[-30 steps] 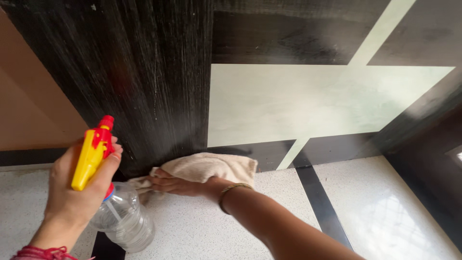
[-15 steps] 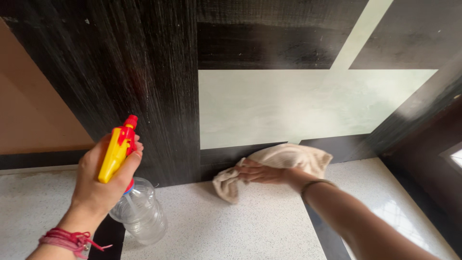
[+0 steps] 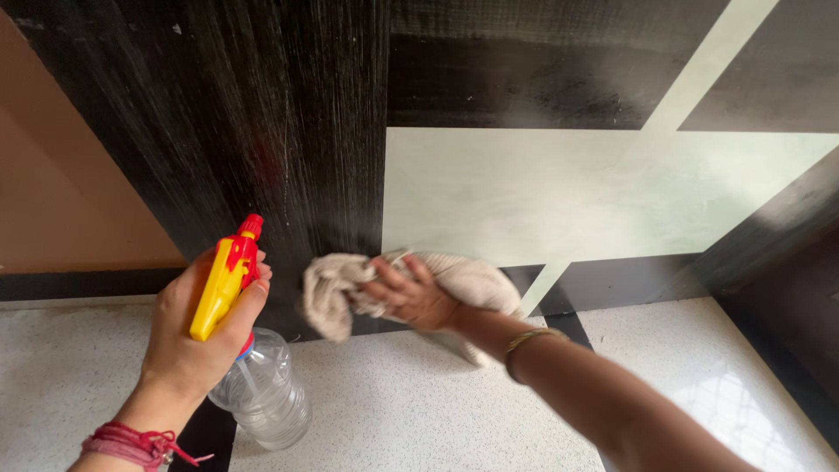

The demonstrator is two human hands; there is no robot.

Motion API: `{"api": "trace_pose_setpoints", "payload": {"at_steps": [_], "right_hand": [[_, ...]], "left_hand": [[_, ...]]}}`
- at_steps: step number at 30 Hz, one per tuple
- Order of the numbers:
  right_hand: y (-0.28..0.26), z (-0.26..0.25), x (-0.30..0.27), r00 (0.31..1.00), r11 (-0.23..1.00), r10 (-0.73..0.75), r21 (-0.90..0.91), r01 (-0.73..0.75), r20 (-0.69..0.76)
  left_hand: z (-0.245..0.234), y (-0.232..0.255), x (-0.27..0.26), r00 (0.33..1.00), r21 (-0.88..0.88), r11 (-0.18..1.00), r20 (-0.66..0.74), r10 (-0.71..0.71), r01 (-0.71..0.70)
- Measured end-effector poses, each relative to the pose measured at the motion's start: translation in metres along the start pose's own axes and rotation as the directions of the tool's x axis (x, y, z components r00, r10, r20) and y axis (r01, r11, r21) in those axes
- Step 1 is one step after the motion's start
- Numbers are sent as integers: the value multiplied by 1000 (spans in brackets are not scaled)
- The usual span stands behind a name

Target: The person wipes a dark wooden door with a light-colored cloth, then sprays the surface with a yellow spray bottle and continues wiping. The person cleans around the door latch and across the door panels, repeatedly spraying and wiping the same areas.

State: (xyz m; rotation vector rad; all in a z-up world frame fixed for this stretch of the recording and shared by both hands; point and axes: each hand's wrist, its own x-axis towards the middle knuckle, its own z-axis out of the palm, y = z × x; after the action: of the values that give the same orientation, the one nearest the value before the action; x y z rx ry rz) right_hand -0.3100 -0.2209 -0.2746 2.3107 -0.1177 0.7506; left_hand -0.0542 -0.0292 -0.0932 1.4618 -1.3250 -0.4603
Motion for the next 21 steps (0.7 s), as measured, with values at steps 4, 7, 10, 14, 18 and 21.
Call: {"api": "trace_pose_setpoints", "payload": {"at_steps": [4, 7, 10, 14, 18, 21], "right_hand": [[-48, 42, -6, 980, 996, -75, 68, 64, 187], [-78, 58, -13, 959, 941, -96, 339, 0, 265], [-75, 54, -9, 887, 930, -227, 359, 76, 402], [-42, 12, 3, 750, 937, -341, 267, 224, 567], [24, -45, -7, 986, 993, -77, -82, 89, 145], [64, -88, -39, 816, 990, 109, 14, -143, 567]], "left_hand": [[1, 1, 0, 1000, 29, 999, 1, -15, 15], [1, 6, 0, 1000, -7, 1000, -3, 5, -5], [-2, 12, -1, 1000, -29, 1000, -19, -8, 8], [4, 17, 2, 1000, 37, 999, -8, -17, 17], [20, 22, 4, 1000, 14, 1000, 27, -6, 5], [34, 25, 6, 998, -41, 999, 54, 34, -32]]}}
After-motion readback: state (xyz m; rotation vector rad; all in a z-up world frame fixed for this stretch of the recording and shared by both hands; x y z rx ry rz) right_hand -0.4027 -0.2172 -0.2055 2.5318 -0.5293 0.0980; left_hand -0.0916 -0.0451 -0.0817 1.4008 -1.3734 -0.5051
